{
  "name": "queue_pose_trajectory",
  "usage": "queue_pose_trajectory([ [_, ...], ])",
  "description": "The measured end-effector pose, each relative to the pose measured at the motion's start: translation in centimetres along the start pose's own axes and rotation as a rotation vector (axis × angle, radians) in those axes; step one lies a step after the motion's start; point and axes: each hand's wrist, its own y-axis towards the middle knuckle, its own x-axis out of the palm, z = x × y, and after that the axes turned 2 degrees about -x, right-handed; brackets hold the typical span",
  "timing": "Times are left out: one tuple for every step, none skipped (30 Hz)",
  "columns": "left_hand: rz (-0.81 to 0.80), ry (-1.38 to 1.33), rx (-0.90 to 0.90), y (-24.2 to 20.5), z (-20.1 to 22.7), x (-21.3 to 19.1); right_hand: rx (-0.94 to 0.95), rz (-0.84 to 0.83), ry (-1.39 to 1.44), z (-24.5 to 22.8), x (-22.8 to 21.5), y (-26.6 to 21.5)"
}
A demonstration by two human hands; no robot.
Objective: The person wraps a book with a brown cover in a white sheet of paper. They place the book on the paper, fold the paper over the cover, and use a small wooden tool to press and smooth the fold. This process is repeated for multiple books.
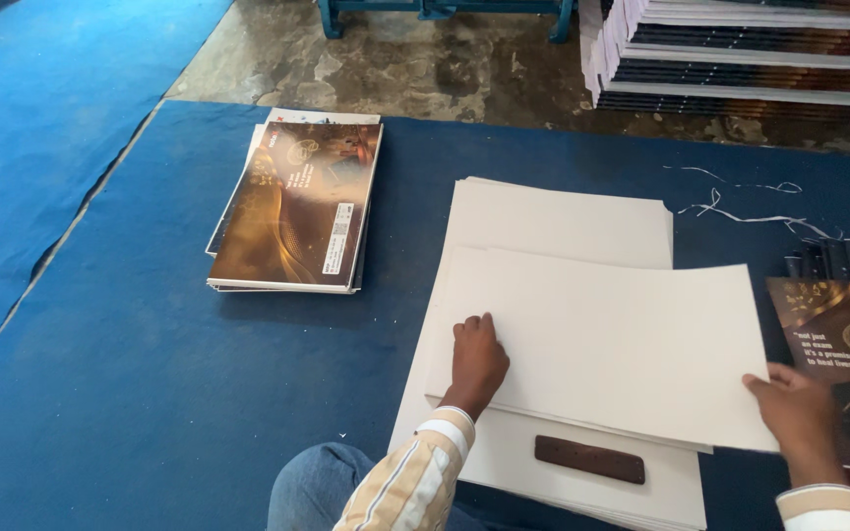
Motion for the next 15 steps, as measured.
queue_pose_trajectory([
  [0.002, -0.048, -0.017, 0.0, 0.3, -0.1, -0.072, 0.012, -0.045, -0.1, -0.3, 0.2],
  [0.004, -0.097, -0.034, 0.0, 0.6, -0.2, -0.144, 0.022, -0.09, -0.4, -0.8, 0.3],
  [0.009, -0.143, -0.05, 0.1, 0.8, -0.4, -0.218, 0.034, -0.132, -0.9, -1.1, 0.4],
  [0.006, -0.153, -0.064, 0.2, 1.0, -0.8, -0.211, 0.008, -0.227, -1.7, -1.1, 0.2],
  [0.003, -0.163, -0.078, 0.2, 1.1, -1.1, -0.205, -0.018, -0.322, -2.9, -1.2, 0.0],
  [-0.001, -0.174, -0.093, 0.3, 1.3, -1.4, -0.199, -0.043, -0.418, -4.4, -1.3, -0.4],
  [-0.031, -0.182, -0.122, 0.3, 1.5, -1.7, -0.206, -0.083, -0.428, -6.0, -1.3, -1.1],
  [-0.062, -0.191, -0.151, 0.4, 1.7, -1.9, -0.214, -0.122, -0.438, -7.6, -1.1, -2.0],
  [-0.093, -0.199, -0.18, 0.5, 1.9, -2.1, -0.221, -0.162, -0.448, -9.2, -0.7, -3.1],
  [-0.109, -0.21, -0.191, 0.6, 2.0, -2.3, -0.281, -0.157, -0.403, -10.6, 0.0, -4.3],
  [-0.126, -0.221, -0.202, 0.7, 2.2, -2.4, -0.341, -0.151, -0.359, -11.7, 0.5, -5.5],
  [-0.143, -0.232, -0.213, 0.7, 2.2, -2.5, -0.4, -0.146, -0.313, -12.7, 1.2, -6.6],
  [-0.152, -0.219, -0.218, 0.9, 2.3, -2.5, -0.417, -0.179, -0.249, -13.5, 2.1, -7.7],
  [-0.161, -0.206, -0.223, 1.1, 2.4, -2.4, -0.435, -0.213, -0.185, -14.1, 3.1, -8.6],
  [-0.169, -0.191, -0.229, 1.3, 2.4, -2.4, -0.567, -0.174, -0.188, -14.6, 4.1, -9.4],
])
